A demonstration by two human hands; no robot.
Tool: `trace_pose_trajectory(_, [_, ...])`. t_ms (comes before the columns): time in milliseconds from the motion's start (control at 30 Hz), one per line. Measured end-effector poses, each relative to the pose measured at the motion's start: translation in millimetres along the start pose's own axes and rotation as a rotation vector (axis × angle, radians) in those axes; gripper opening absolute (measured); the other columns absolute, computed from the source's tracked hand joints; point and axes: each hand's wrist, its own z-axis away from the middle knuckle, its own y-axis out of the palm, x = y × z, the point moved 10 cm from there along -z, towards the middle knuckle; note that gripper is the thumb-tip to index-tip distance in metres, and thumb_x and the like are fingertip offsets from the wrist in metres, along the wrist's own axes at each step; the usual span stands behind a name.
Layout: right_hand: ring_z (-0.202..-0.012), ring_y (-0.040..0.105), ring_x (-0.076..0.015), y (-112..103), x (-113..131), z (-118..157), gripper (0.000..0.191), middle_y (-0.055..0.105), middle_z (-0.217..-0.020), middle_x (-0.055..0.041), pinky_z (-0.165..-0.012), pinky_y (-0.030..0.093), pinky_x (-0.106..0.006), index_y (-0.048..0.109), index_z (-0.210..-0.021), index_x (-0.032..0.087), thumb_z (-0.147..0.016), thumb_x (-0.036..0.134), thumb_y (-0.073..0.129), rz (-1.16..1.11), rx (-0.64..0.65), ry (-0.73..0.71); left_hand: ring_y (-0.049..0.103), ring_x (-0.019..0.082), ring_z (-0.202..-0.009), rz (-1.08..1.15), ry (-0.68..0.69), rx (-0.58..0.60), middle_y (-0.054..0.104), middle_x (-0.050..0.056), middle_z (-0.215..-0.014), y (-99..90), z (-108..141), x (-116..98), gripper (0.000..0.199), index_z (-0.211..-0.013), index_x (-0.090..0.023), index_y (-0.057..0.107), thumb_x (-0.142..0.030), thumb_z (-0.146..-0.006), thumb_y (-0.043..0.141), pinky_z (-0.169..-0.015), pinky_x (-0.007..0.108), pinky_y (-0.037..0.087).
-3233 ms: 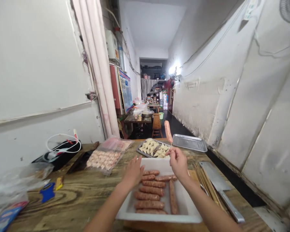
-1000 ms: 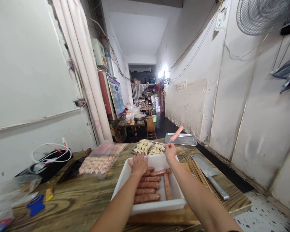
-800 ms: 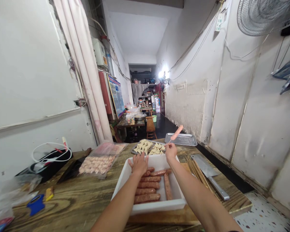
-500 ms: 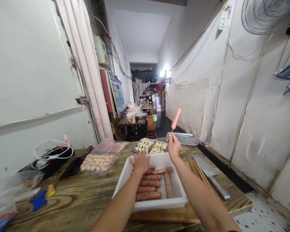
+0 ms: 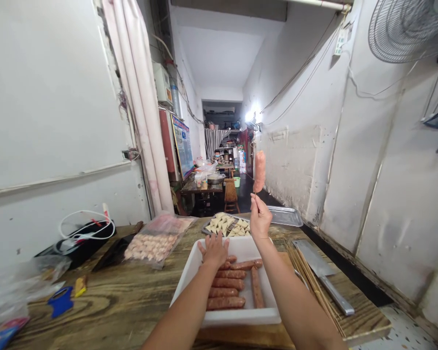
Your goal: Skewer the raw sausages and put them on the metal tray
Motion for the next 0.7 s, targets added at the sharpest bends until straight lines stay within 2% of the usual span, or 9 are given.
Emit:
trace_pose_trajectory(300, [-0.098, 0.066, -0.0209, 4, -32, 18, 0.036, 0.071, -0.107, -0.0098, -0.091, 0.050, -0.035, 0.069, -0.109, 0.016, -0.093, 0.033, 0.042, 0.111, 0.061, 0.048, 0.017, 0.031, -0.139, -0.002, 0.003, 0.001, 0.031, 0.007, -0.150, -3.8, 3, -2, 0.063, -0.145, -0.027, 0.031, -0.053, -0.089, 0.019, -0.107, 0.061, -0.001])
trace_pose_trajectory(700, [-0.097, 0.067, -0.0210, 14, -38, 29, 0.037, 0.071, -0.107, -0.0110, -0.089, 0.050, -0.034, 0.069, -0.107, 0.014, -0.092, 0.031, 0.040, 0.163, 0.148, 0.028, 0.016, 0.030, -0.139, -0.003, 0.000, 0.004, 0.030, 0.008, -0.151, -4.7, 5, -2, 0.063, -0.146, -0.027, 0.028, -0.053, -0.089, 0.019, -0.107, 0.061, -0.001])
